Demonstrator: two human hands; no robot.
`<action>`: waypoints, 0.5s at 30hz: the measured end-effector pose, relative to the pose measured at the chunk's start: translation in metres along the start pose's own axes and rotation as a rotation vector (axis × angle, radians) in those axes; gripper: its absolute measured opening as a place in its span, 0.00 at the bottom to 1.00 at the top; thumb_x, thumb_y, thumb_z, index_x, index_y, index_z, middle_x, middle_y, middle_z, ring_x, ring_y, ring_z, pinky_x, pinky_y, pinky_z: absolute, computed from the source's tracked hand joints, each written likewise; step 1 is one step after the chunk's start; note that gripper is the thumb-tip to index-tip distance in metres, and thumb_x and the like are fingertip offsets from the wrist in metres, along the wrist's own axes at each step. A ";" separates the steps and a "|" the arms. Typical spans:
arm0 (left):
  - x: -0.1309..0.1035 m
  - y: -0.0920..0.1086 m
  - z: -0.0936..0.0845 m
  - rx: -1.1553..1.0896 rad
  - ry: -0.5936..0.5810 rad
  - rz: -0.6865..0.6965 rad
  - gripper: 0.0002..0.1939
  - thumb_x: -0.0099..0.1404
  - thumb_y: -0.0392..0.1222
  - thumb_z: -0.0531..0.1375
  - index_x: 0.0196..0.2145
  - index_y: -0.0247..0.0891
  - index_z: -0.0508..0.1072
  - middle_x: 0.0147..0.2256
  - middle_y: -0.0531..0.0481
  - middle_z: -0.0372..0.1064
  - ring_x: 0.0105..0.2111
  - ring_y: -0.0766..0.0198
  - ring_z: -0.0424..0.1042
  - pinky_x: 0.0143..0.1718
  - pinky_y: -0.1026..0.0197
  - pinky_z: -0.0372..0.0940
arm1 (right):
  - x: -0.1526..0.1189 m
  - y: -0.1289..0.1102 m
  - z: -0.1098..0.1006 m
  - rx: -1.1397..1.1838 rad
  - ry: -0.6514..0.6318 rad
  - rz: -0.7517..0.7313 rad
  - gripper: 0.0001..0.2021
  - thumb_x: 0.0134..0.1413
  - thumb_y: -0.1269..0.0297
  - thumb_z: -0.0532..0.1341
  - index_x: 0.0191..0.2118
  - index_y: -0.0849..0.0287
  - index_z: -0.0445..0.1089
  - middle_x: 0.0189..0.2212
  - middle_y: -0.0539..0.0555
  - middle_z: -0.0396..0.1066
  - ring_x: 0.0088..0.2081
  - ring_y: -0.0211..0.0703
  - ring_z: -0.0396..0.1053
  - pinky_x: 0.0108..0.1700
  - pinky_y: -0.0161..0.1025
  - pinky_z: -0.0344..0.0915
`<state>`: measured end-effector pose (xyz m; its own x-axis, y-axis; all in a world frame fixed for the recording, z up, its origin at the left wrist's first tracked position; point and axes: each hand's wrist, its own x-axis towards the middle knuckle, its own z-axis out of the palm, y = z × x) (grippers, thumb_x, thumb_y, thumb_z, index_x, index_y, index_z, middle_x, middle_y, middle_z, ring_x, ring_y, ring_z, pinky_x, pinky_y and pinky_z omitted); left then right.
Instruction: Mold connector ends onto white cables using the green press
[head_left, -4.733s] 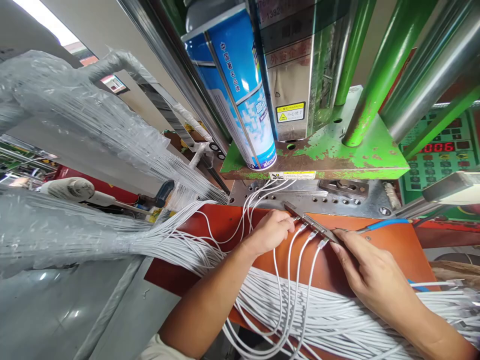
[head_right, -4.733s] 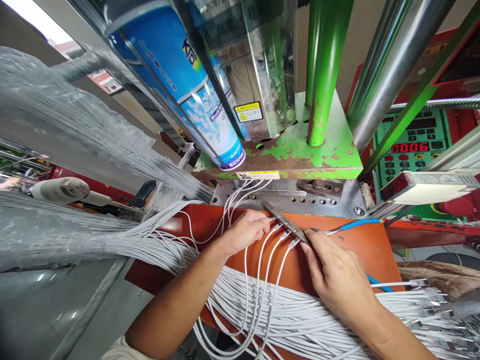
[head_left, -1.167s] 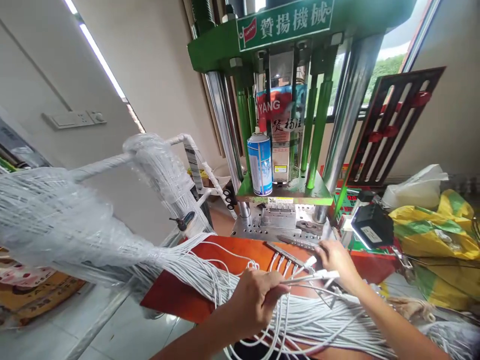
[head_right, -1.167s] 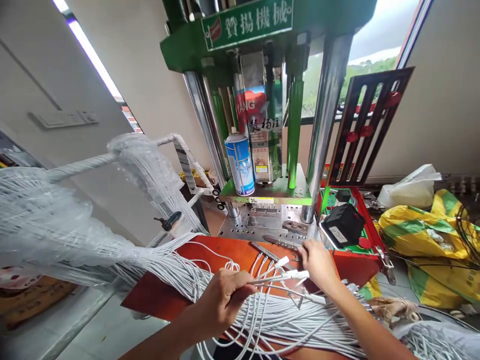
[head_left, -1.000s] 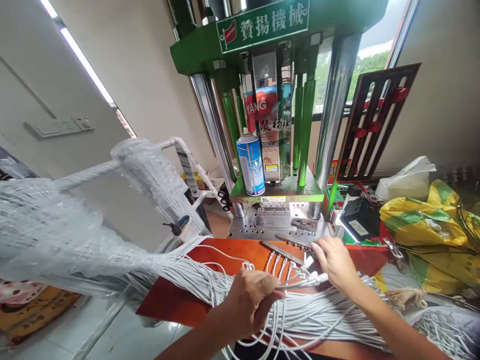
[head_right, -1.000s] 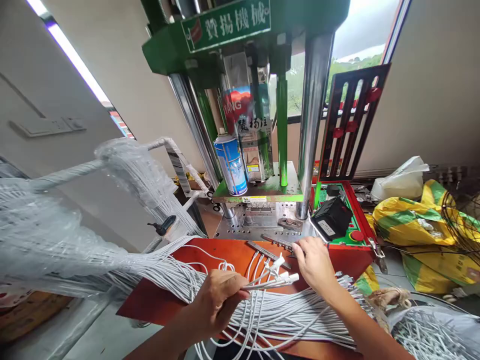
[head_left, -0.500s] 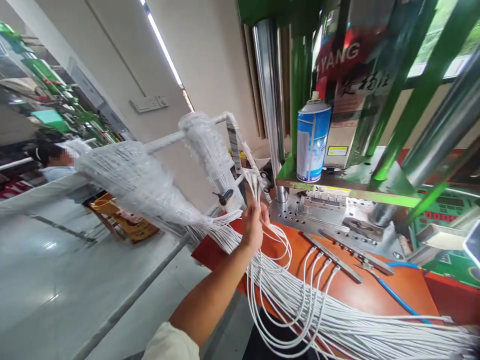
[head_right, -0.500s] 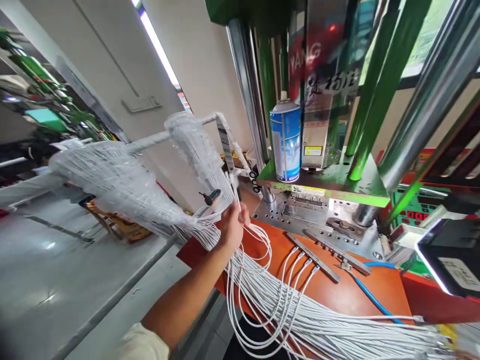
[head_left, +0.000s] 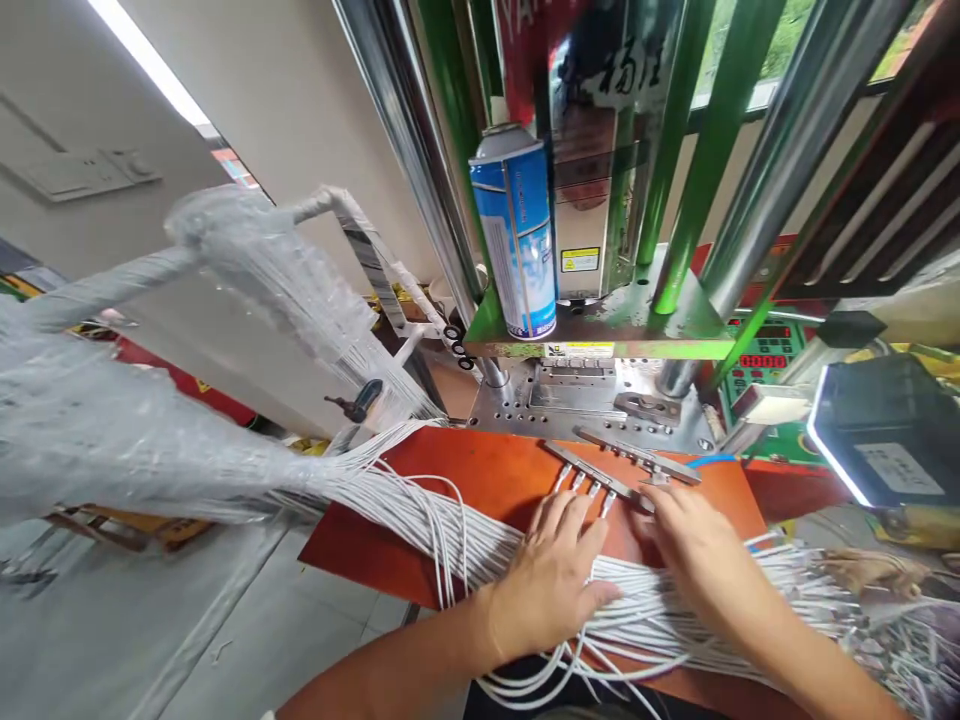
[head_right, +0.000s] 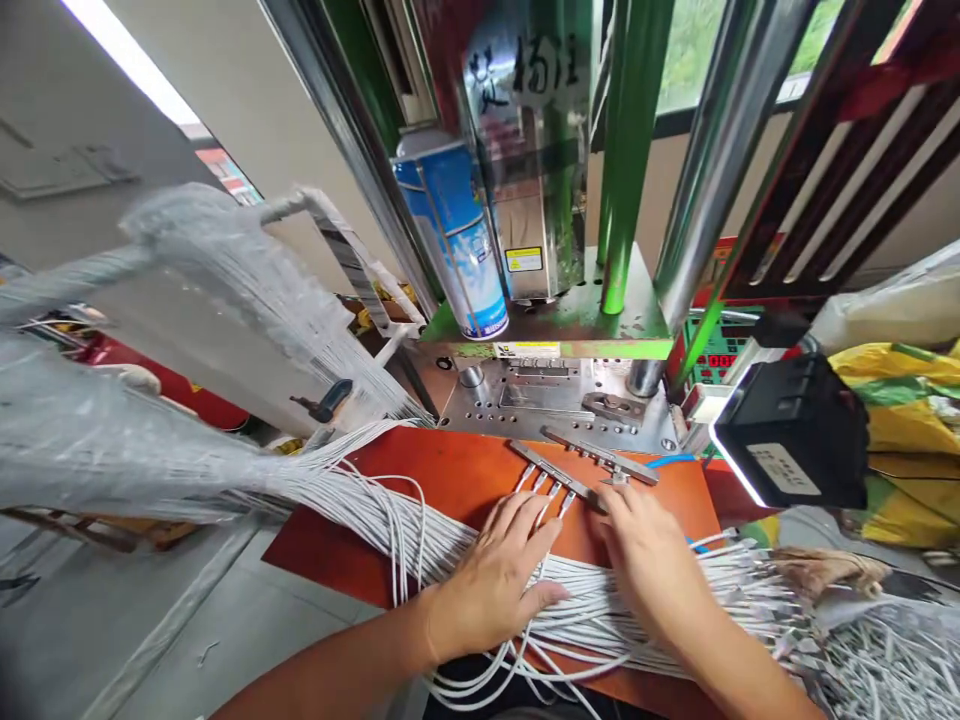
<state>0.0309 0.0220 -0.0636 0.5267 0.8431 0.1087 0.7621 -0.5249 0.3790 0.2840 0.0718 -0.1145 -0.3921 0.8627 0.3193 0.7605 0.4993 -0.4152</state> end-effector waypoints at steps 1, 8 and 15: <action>0.002 0.000 0.005 0.024 0.016 -0.036 0.34 0.68 0.59 0.64 0.64 0.39 0.63 0.65 0.35 0.58 0.67 0.41 0.54 0.68 0.35 0.54 | 0.010 -0.007 0.011 -0.030 -0.030 0.012 0.14 0.69 0.61 0.51 0.52 0.55 0.71 0.45 0.61 0.72 0.46 0.56 0.70 0.48 0.53 0.69; -0.016 -0.008 0.021 0.101 0.122 0.121 0.22 0.70 0.61 0.59 0.46 0.38 0.72 0.38 0.45 0.70 0.39 0.53 0.69 0.38 0.52 0.67 | 0.051 0.002 0.015 0.197 0.036 0.089 0.14 0.73 0.56 0.49 0.39 0.54 0.68 0.35 0.56 0.67 0.39 0.51 0.66 0.43 0.48 0.67; 0.061 -0.033 -0.023 0.185 0.252 0.299 0.15 0.75 0.43 0.55 0.30 0.37 0.71 0.28 0.48 0.67 0.31 0.59 0.67 0.35 0.56 0.64 | 0.158 0.022 -0.006 0.201 0.313 0.064 0.17 0.70 0.55 0.49 0.37 0.56 0.70 0.35 0.58 0.72 0.41 0.53 0.70 0.47 0.48 0.68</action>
<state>0.0290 0.0934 -0.0488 0.6434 0.6410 0.4185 0.6569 -0.7430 0.1282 0.2422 0.2189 -0.0676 -0.1461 0.8419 0.5195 0.6493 0.4778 -0.5918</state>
